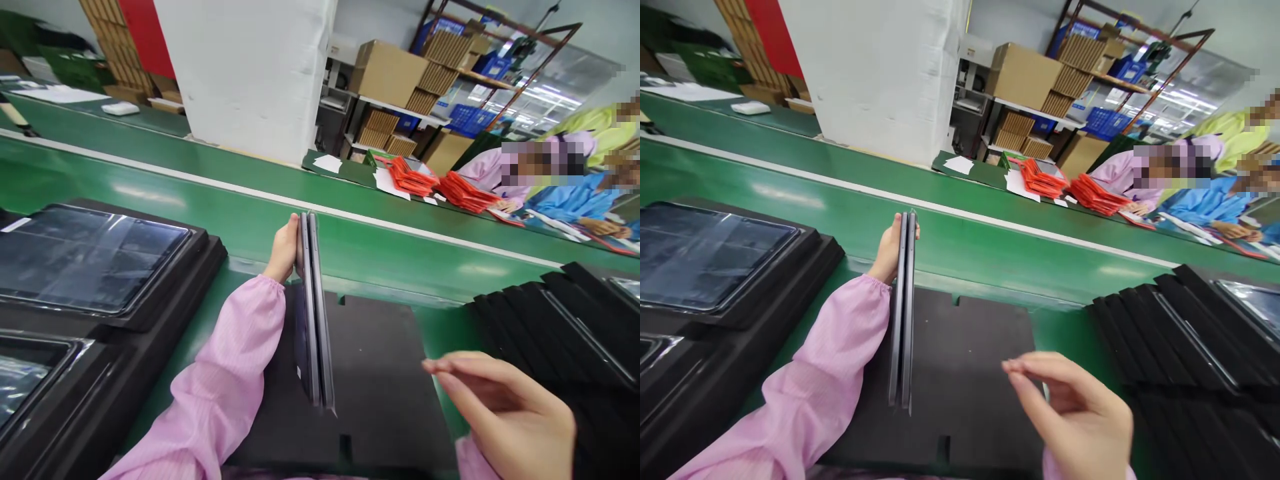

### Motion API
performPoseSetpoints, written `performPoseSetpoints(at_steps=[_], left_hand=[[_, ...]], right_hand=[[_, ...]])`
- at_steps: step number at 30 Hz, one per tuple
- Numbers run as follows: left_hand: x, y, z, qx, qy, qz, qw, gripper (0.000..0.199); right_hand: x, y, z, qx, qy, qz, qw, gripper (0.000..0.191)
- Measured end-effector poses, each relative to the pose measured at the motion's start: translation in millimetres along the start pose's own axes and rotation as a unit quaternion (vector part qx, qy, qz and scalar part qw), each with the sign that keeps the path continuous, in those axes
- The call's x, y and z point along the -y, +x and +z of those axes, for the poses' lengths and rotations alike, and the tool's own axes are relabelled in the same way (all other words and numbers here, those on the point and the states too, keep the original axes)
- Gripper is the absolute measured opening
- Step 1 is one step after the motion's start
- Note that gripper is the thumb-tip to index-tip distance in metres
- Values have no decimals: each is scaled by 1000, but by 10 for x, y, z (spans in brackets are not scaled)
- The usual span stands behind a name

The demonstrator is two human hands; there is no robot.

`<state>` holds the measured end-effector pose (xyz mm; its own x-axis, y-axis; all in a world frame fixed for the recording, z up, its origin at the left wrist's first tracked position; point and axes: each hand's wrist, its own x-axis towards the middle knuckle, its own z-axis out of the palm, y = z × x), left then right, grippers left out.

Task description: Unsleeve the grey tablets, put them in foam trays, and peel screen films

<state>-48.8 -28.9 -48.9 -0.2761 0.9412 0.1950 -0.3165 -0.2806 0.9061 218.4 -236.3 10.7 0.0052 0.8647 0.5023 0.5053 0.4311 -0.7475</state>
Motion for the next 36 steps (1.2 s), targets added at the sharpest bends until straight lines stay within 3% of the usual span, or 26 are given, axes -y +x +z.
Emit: performPoseSetpoints(at_steps=[4,7,11,19,22,28,36], left_hand=[[8,4,-17,0,-18,-16,1000,69],[31,13,-16,0,-23,-19,1000,67],[66,32,-19,-1,-31,-21,999,63],[48,35,-9,-1,-55,-31,998,56],[40,35,-8,-4,-54,-32,998,55],[85,55,-22,2,-67,-24,997,55],[121,61,-36,7,-57,-19,998,58]], right_hand=[[459,477,499,86,98,-24,991,21],[593,626,658,122,127,-35,984,24],[578,608,724,148,129,-34,980,27],[434,516,767,177,182,36,966,21],[459,465,759,230,146,19,962,19],[547,361,798,314,-51,-70,946,26],[603,274,788,310,-153,-91,934,26]])
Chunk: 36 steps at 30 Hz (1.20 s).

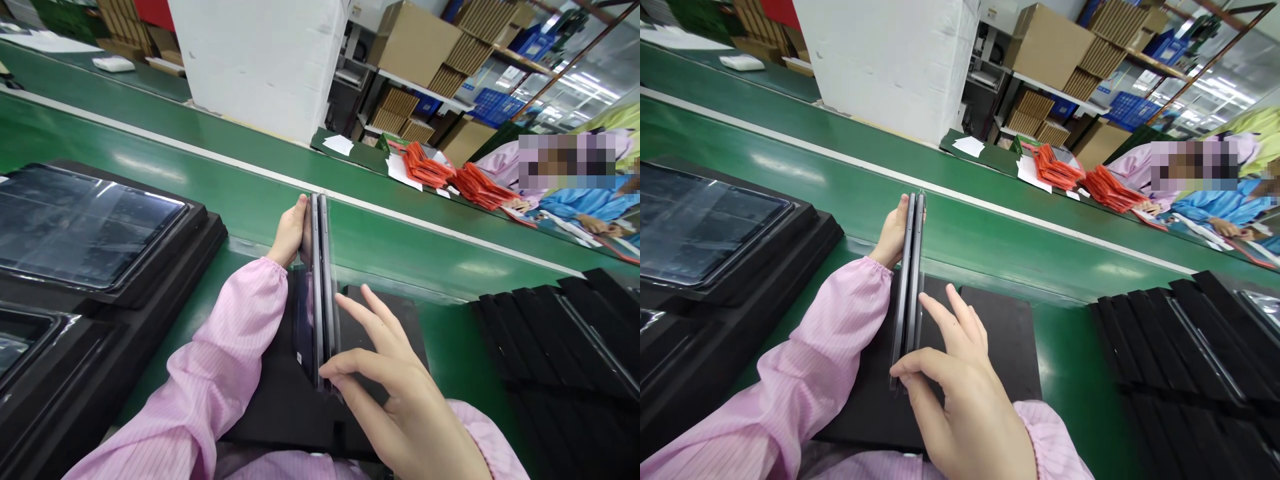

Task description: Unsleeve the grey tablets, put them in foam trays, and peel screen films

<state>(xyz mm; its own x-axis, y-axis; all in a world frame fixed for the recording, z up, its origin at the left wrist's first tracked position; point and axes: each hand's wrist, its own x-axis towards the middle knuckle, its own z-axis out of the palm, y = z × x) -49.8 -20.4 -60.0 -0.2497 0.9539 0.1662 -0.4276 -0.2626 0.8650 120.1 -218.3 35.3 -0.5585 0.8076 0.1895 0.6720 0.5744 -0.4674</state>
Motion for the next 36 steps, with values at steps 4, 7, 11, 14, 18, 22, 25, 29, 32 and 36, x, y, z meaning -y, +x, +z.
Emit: performPoseSetpoints(at_steps=[4,7,11,14,18,22,25,29,32,36], left_hand=[[-9,-5,3,6,4,5,1000,58],[-20,-7,5,6,0,7,1000,58],[-41,-7,12,1,-3,-1,1000,55],[-64,-13,22,-3,-4,-8,1000,52],[-89,-24,35,-10,-16,-11,1000,48],[-91,-26,40,-10,-12,-22,1000,49],[-84,-21,37,-12,-7,-22,1000,50],[-90,-28,39,-8,-8,-20,1000,52],[-111,-48,49,-7,-6,-18,1000,53],[-124,-60,57,-5,-13,-18,1000,54]], right_hand=[[10,-8,-1,-3,-20,3,1000,25],[46,-2,-20,-32,-37,-8,999,26],[127,40,-37,-60,-14,-45,997,24],[156,77,-13,-48,8,-57,997,24],[130,80,1,-53,-5,-39,998,24],[118,62,-37,-27,19,-22,999,24],[134,61,-53,-18,27,-9,999,23],[153,57,-25,-45,12,-5,999,21],[161,46,11,-61,10,-10,998,21],[169,25,40,-81,2,-25,996,20]])
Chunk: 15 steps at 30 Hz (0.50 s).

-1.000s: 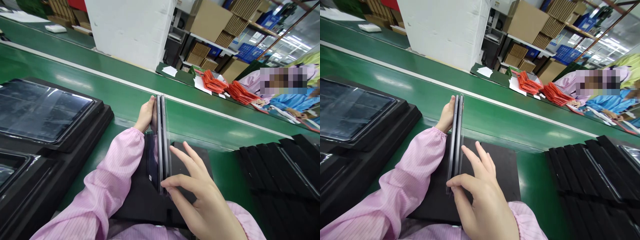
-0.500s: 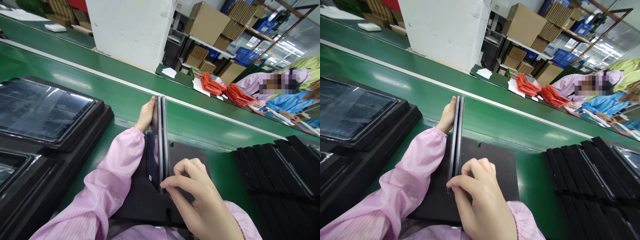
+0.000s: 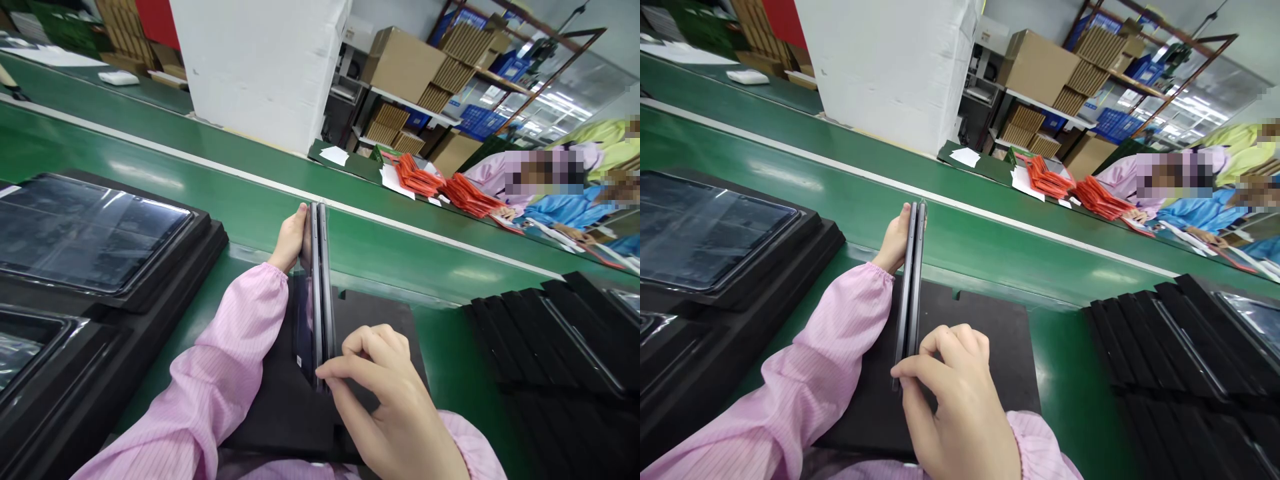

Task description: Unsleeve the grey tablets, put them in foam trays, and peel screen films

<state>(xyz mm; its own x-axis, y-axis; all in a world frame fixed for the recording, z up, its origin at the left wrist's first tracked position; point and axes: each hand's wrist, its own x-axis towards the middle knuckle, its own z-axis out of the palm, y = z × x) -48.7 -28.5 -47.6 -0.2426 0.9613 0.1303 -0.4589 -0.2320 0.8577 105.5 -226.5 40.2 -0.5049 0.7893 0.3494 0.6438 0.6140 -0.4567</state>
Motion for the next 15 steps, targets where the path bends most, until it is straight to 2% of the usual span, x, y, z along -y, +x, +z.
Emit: performPoseSetpoints(at_steps=[15], left_hand=[[28,11,-4,-1,8,-2,1000,55]], right_hand=[[7,-92,112,-77,-61,-33,995,21]])
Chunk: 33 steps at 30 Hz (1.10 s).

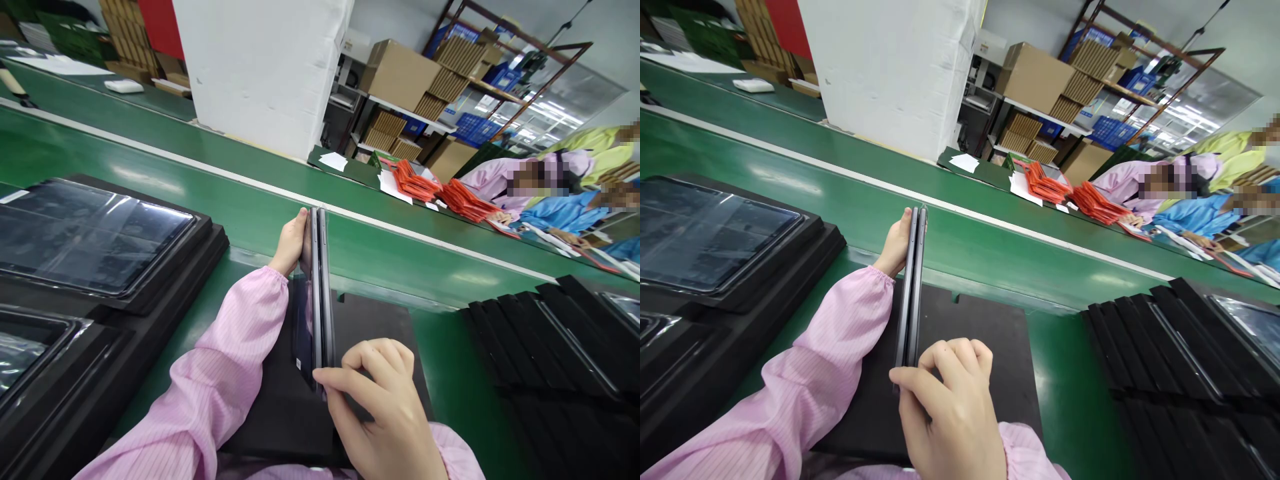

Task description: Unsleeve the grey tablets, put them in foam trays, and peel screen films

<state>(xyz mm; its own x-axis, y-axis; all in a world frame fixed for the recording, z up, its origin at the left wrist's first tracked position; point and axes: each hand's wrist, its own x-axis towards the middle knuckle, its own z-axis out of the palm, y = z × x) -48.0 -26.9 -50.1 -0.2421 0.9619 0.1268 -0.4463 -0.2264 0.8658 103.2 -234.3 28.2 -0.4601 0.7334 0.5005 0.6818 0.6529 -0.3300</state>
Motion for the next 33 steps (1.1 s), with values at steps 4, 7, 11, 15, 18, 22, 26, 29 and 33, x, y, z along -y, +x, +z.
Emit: performPoseSetpoints(at_steps=[4,7,11,15,18,22,26,29,33], left_hand=[[-28,-15,16,-8,6,3,1000,52],[-40,-25,24,-10,5,5,1000,51],[-58,-39,32,-15,11,6,1000,51],[-71,-46,39,-12,18,11,1000,53],[-65,-43,39,-10,17,18,1000,54],[-55,-43,38,-8,14,27,999,54],[-55,-51,41,-7,15,31,999,54],[-59,-59,46,-7,21,32,999,55],[-75,-80,58,-5,36,34,999,58]], right_hand=[[-36,-43,-8,6,3,1,1000,22],[-79,-93,-6,21,14,8,1000,26],[-110,-147,23,32,41,28,998,27],[-114,-164,49,34,61,41,997,27],[-118,-175,55,29,66,47,996,26],[-127,-204,52,23,73,53,996,27],[-127,-210,52,21,72,59,995,26],[-109,-187,70,4,69,65,995,22],[-72,-173,169,-39,111,100,988,19]])
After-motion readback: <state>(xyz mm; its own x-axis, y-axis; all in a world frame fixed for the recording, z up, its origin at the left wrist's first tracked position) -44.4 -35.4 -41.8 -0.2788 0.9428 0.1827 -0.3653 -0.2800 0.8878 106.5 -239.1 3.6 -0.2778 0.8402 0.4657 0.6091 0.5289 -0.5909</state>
